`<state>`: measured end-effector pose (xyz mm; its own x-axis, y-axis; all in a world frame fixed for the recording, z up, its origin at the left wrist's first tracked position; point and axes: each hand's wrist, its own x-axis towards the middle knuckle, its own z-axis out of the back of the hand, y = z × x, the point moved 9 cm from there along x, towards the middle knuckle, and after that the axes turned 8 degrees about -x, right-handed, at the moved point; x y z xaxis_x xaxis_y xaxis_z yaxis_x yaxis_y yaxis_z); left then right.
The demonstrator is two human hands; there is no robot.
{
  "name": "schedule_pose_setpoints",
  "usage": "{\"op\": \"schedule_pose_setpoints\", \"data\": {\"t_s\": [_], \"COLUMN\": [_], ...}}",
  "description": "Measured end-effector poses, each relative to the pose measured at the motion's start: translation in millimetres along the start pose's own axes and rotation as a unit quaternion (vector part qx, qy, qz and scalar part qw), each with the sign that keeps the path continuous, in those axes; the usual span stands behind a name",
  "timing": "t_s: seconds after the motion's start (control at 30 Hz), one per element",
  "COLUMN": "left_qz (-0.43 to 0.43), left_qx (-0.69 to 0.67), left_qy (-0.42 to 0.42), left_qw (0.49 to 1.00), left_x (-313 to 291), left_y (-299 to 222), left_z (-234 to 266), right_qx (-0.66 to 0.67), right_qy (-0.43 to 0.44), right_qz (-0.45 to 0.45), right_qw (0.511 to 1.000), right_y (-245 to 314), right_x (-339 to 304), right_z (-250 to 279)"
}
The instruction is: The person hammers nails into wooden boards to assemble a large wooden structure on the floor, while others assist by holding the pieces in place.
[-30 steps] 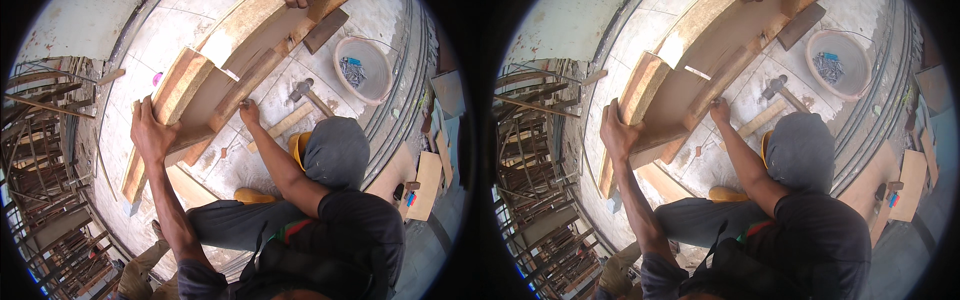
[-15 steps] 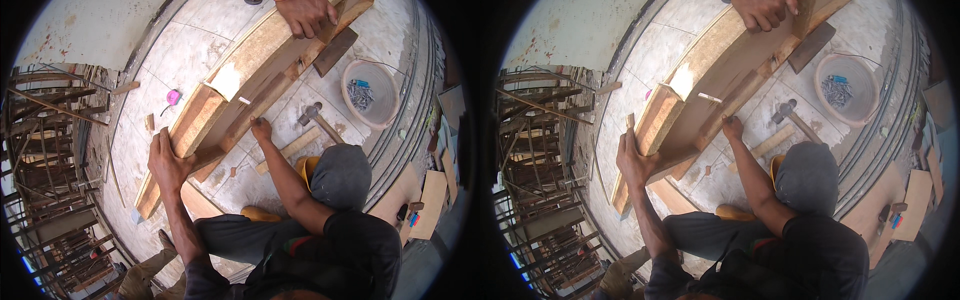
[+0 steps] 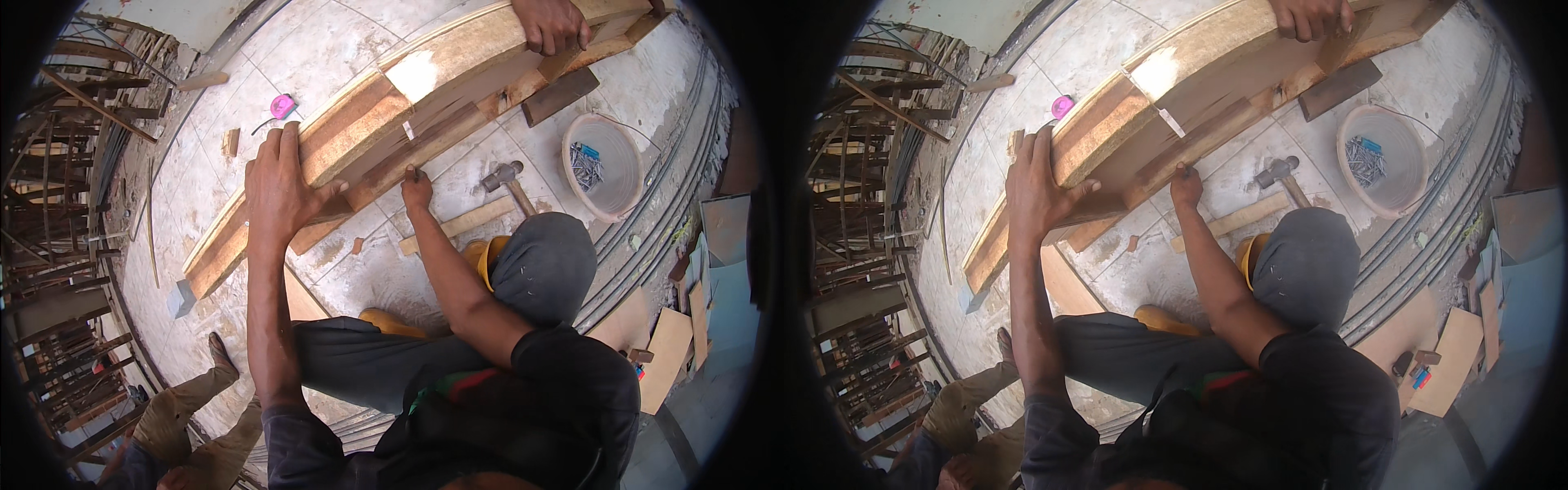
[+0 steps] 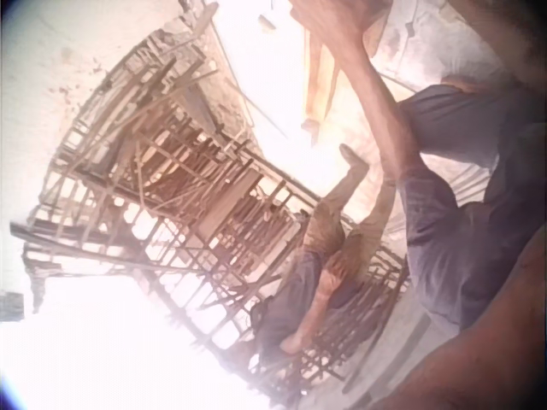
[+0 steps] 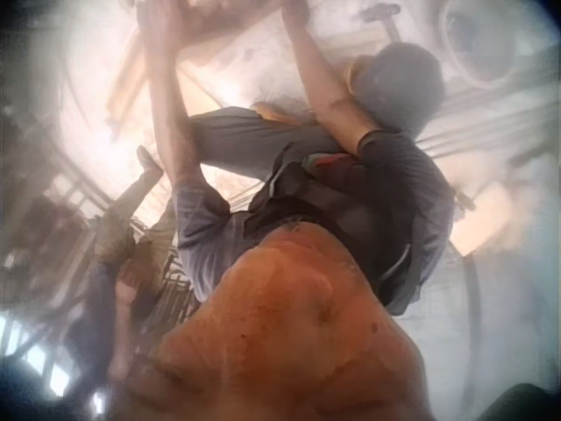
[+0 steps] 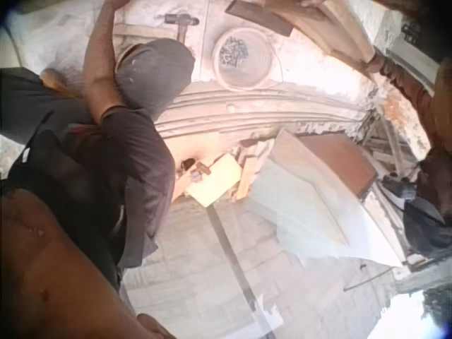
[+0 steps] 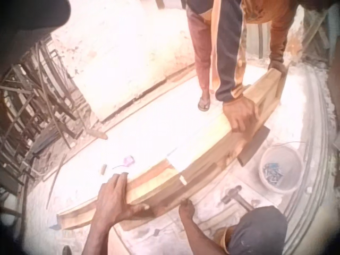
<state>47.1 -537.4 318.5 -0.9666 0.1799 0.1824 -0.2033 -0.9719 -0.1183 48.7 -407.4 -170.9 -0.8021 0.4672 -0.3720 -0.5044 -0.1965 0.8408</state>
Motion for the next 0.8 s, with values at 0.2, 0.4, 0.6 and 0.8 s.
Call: {"op": "schedule_pose_setpoints", "data": {"t_s": [0.2,0.4,0.6,0.8], "left_qz": [-0.004,0.006,-0.022,-0.046], "left_qx": [-0.044,-0.054,-0.035,-0.013], "left_qy": [0.029,0.018,0.002,-0.006], "left_qw": [0.999,0.998,0.999,0.999], "left_x": [4.4,5.5,5.2,1.1], "left_y": [9.4,0.1,-3.0,1.8], "left_z": [-5.8,-6.2,-12.2,-4.8], "right_qx": [0.074,0.043,0.014,0.041], "right_qy": [0.054,0.012,0.022,0.060], "right_qz": [-0.030,-0.003,-0.037,-0.062], "right_qw": [0.995,0.999,0.999,0.995], "right_y": [-11.1,0.7,27.8,52.4], "right_x": [-19.3,-7.2,-32.3,-44.7], "right_z": [-11.3,15.8,30.3,38.1]}}
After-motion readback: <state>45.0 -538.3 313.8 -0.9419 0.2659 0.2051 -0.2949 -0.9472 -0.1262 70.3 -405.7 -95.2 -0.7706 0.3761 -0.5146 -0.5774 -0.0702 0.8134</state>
